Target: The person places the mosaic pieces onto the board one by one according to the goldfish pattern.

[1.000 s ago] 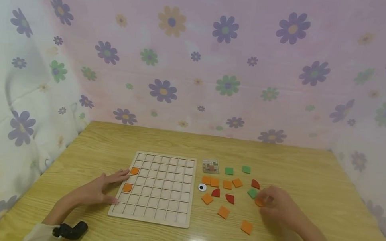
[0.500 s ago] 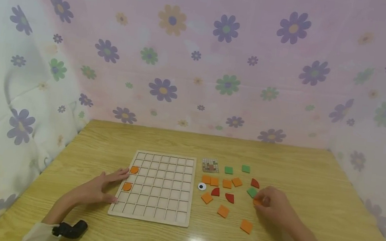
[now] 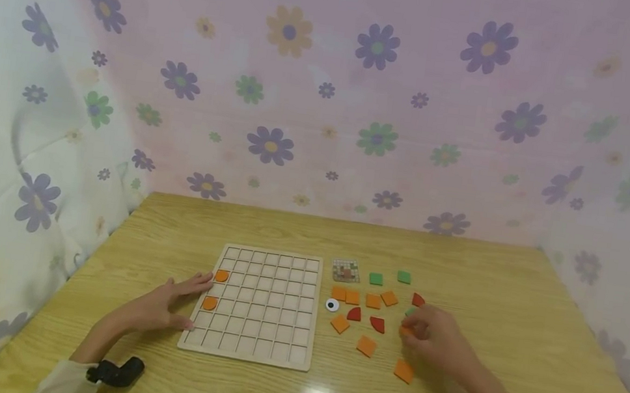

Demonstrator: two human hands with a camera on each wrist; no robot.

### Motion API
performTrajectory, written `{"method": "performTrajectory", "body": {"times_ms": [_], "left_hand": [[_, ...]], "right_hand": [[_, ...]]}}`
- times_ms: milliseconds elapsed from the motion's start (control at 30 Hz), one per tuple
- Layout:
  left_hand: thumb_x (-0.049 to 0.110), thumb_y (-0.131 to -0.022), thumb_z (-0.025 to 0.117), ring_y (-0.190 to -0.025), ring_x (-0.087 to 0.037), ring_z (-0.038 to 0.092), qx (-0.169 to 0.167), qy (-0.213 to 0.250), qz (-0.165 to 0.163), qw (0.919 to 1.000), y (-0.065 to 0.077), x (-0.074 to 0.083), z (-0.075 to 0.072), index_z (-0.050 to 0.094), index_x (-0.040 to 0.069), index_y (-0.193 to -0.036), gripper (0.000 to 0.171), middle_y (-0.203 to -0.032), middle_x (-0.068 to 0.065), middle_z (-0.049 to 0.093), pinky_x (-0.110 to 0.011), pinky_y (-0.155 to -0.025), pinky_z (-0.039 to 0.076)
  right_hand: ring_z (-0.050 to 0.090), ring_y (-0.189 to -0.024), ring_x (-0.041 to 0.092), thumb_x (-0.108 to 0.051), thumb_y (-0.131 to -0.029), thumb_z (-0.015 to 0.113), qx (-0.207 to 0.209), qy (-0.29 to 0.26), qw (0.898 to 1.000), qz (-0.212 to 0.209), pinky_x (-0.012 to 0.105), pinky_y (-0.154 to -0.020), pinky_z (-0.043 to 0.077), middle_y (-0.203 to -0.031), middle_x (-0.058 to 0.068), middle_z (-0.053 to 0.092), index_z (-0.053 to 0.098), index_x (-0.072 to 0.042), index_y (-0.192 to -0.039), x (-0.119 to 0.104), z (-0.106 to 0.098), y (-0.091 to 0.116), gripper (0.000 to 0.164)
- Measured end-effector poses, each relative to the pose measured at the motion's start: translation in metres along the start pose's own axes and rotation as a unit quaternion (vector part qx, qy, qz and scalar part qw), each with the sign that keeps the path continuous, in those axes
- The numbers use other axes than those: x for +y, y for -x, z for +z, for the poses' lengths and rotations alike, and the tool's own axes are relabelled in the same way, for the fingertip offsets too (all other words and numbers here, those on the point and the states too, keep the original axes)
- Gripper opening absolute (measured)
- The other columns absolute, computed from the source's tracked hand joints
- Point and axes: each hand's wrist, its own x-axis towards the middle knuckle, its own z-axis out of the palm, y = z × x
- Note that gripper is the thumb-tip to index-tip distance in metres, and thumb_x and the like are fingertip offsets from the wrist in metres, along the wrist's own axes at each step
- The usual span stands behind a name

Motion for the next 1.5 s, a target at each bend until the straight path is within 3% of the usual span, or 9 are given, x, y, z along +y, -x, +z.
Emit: {"method": "performTrajectory", "body": {"times_ms": [200,467,833,1000,1233,1500], "left_hand": [[0.027,-0.081,0.073,-0.141,-0.038,0.011,0.001,-0.003,0.0,1.0,-0.001,0.002,-0.001,0.033,0.004,-0.147,0.081,-0.155,-0.016,0.019,-0.07,-0.103,-0.008],[0.028,-0.082,0.073,-0.141,-0.038,0.01,-0.003,0.004,-0.009,0.9999,-0.001,0.003,0.003,0.033,0.005,-0.147,0.08,-0.155,-0.015,0.02,-0.067,-0.104,-0.011],[0.028,-0.081,0.074,-0.141,-0.038,0.011,0.002,-0.001,-0.008,1.0,-0.001,0.002,0.001,0.033,0.005,-0.147,0.082,-0.155,-0.016,0.02,-0.068,-0.103,-0.01],[0.028,-0.081,0.074,-0.141,-0.039,0.011,0.001,0.002,-0.01,0.9999,0.0,0.001,0.0,0.033,0.005,-0.147,0.081,-0.155,-0.016,0.02,-0.068,-0.103,-0.01],[0.027,-0.081,0.074,-0.141,-0.038,0.01,0.002,0.003,-0.009,1.0,0.0,0.0,0.001,0.034,0.006,-0.147,0.08,-0.155,-0.015,0.021,-0.068,-0.104,-0.01],[0.027,-0.081,0.074,-0.141,-0.038,0.011,0.003,-0.004,-0.011,0.9999,0.0,0.0,0.001,0.033,0.006,-0.147,0.081,-0.155,-0.014,0.02,-0.068,-0.104,-0.01]], "right_hand": [[0.048,-0.064,0.0,0.003,-0.077,0.072,-0.014,-0.017,0.999,-0.026,0.02,-0.049,0.047,-0.08,-0.003,0.058,0.069,-0.011,-0.085,-0.016,0.005,-0.011,0.016],[0.051,-0.065,0.003,0.002,-0.079,0.07,-0.054,-0.06,0.996,-0.022,0.022,-0.051,0.05,-0.081,-0.001,0.06,0.07,-0.008,-0.088,-0.037,0.018,-0.023,0.013],[0.042,-0.054,0.002,0.004,-0.077,0.07,-0.039,-0.056,0.996,-0.065,0.019,-0.046,0.041,-0.078,-0.01,0.054,0.07,-0.012,-0.087,-0.055,0.032,-0.042,0.019],[0.05,-0.062,0.004,0.005,-0.077,0.069,-0.047,-0.08,0.992,-0.085,0.02,-0.049,0.048,-0.079,-0.005,0.058,0.069,-0.01,-0.087,-0.064,0.038,-0.048,0.017],[0.052,-0.067,0.005,0.001,-0.081,0.069,-0.076,-0.087,0.991,-0.071,0.021,-0.054,0.051,-0.081,-0.003,0.059,0.07,-0.01,-0.091,-0.076,0.041,-0.054,0.015],[0.054,-0.067,0.006,0.003,-0.079,0.068,-0.069,-0.095,0.988,-0.104,0.021,-0.053,0.051,-0.083,0.001,0.062,0.07,-0.009,-0.089,-0.086,0.051,-0.063,0.015]]}}
